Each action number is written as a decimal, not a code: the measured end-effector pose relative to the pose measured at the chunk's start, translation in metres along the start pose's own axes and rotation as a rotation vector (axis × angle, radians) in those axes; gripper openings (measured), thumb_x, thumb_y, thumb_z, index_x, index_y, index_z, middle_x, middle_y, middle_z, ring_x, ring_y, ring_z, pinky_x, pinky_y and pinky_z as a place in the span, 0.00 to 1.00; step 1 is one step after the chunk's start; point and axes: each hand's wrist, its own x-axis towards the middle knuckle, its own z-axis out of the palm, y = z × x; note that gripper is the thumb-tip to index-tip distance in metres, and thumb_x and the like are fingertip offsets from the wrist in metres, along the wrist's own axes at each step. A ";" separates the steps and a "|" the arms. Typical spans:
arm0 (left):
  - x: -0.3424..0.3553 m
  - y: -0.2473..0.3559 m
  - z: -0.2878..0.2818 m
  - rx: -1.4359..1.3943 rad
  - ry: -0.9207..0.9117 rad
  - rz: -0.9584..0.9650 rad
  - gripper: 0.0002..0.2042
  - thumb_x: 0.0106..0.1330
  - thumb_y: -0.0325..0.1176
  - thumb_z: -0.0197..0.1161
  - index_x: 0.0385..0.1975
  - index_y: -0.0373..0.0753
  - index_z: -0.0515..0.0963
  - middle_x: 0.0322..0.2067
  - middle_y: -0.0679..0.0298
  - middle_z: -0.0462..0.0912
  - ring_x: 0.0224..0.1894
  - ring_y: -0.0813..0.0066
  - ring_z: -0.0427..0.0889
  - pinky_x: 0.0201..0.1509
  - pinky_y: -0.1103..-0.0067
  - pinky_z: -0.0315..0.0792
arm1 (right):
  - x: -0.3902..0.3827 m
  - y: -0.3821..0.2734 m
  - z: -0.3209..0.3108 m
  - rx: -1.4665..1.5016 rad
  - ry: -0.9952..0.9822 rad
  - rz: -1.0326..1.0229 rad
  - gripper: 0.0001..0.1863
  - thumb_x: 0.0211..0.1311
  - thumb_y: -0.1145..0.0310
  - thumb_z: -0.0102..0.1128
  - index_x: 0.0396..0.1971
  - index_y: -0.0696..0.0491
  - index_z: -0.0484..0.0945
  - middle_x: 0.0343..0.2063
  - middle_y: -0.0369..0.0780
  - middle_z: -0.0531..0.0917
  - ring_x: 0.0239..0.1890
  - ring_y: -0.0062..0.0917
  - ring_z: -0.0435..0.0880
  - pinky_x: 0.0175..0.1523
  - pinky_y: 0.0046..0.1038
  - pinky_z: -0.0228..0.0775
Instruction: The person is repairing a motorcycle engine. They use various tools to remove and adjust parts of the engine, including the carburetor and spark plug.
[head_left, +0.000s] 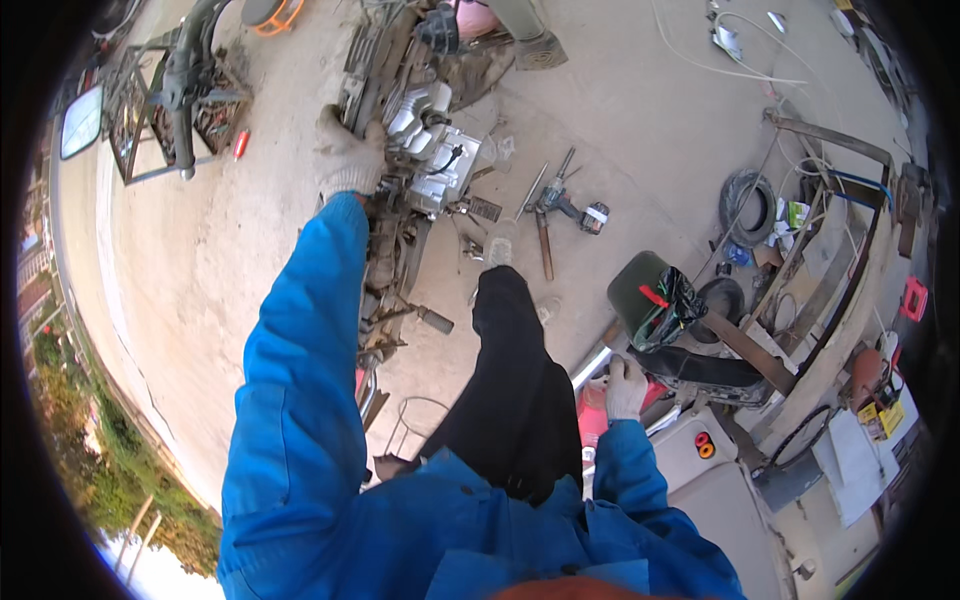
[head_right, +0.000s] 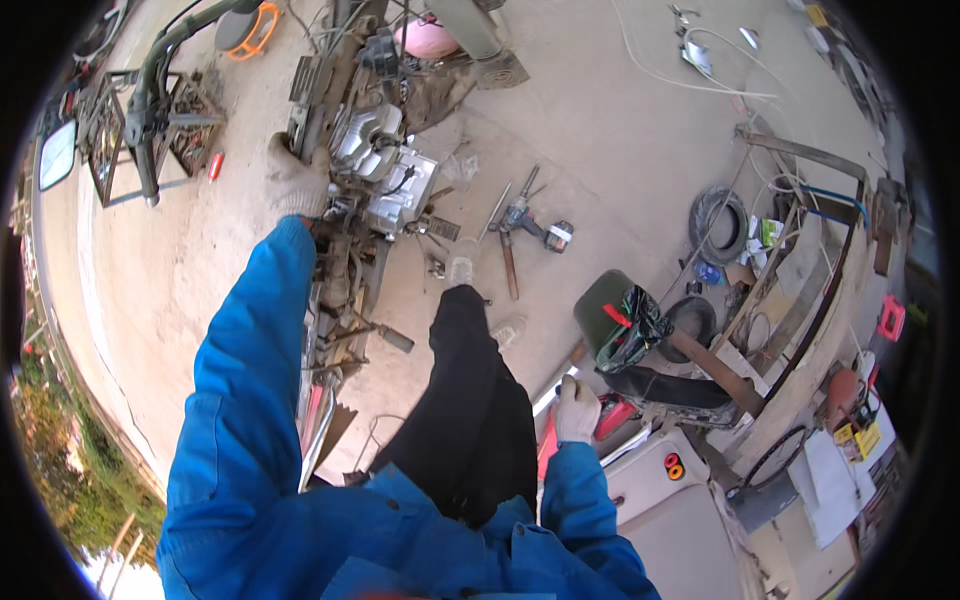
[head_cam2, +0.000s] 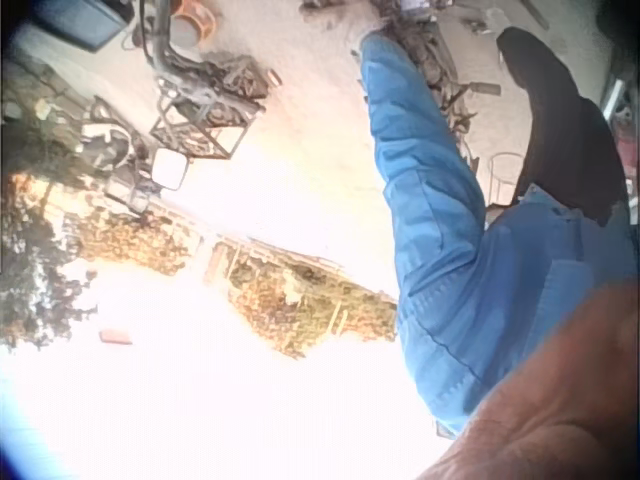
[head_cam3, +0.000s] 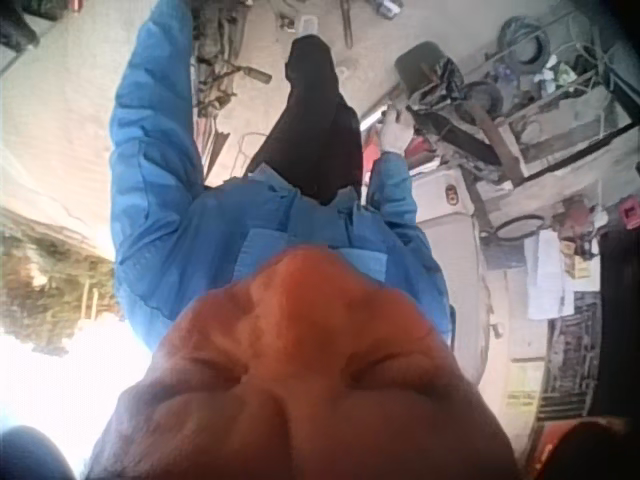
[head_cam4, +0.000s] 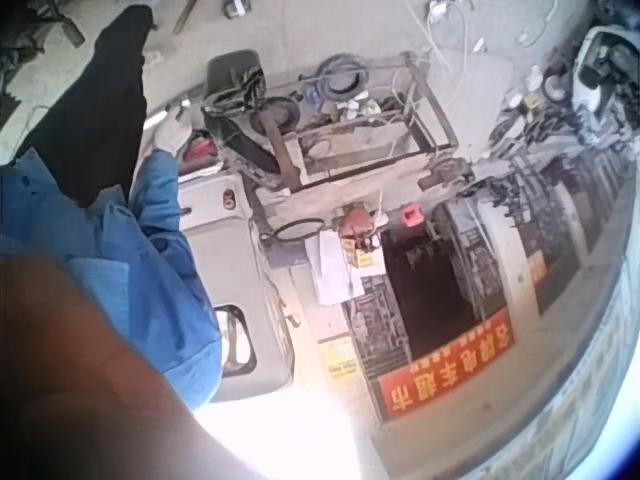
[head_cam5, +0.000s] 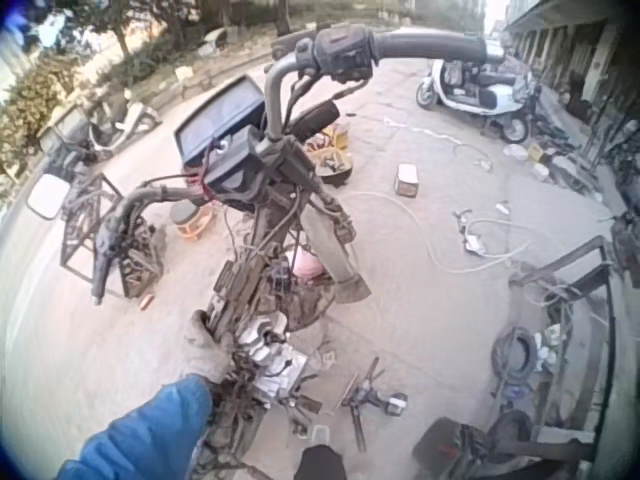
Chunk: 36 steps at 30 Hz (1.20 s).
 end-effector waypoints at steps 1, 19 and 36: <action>-0.003 0.000 -0.001 -0.115 -0.027 -0.002 0.43 0.70 0.59 0.66 0.79 0.43 0.58 0.68 0.35 0.76 0.66 0.34 0.80 0.71 0.51 0.74 | -0.003 0.002 -0.008 0.047 -0.062 0.021 0.21 0.77 0.58 0.57 0.39 0.61 0.89 0.39 0.56 0.90 0.44 0.50 0.90 0.53 0.43 0.81; -0.004 0.000 -0.005 0.201 0.031 0.001 0.44 0.69 0.57 0.67 0.79 0.39 0.59 0.65 0.39 0.81 0.62 0.33 0.84 0.68 0.52 0.77 | -0.086 0.147 -0.107 -0.181 0.099 0.327 0.24 0.74 0.51 0.65 0.39 0.61 0.92 0.28 0.42 0.91 0.30 0.25 0.86 0.40 0.31 0.77; -0.002 0.007 -0.011 0.203 0.073 0.059 0.39 0.67 0.54 0.70 0.70 0.34 0.68 0.63 0.40 0.79 0.60 0.36 0.84 0.64 0.52 0.80 | -0.060 0.044 -0.093 -0.062 0.042 0.183 0.25 0.78 0.52 0.63 0.39 0.63 0.91 0.28 0.41 0.91 0.31 0.24 0.86 0.39 0.28 0.76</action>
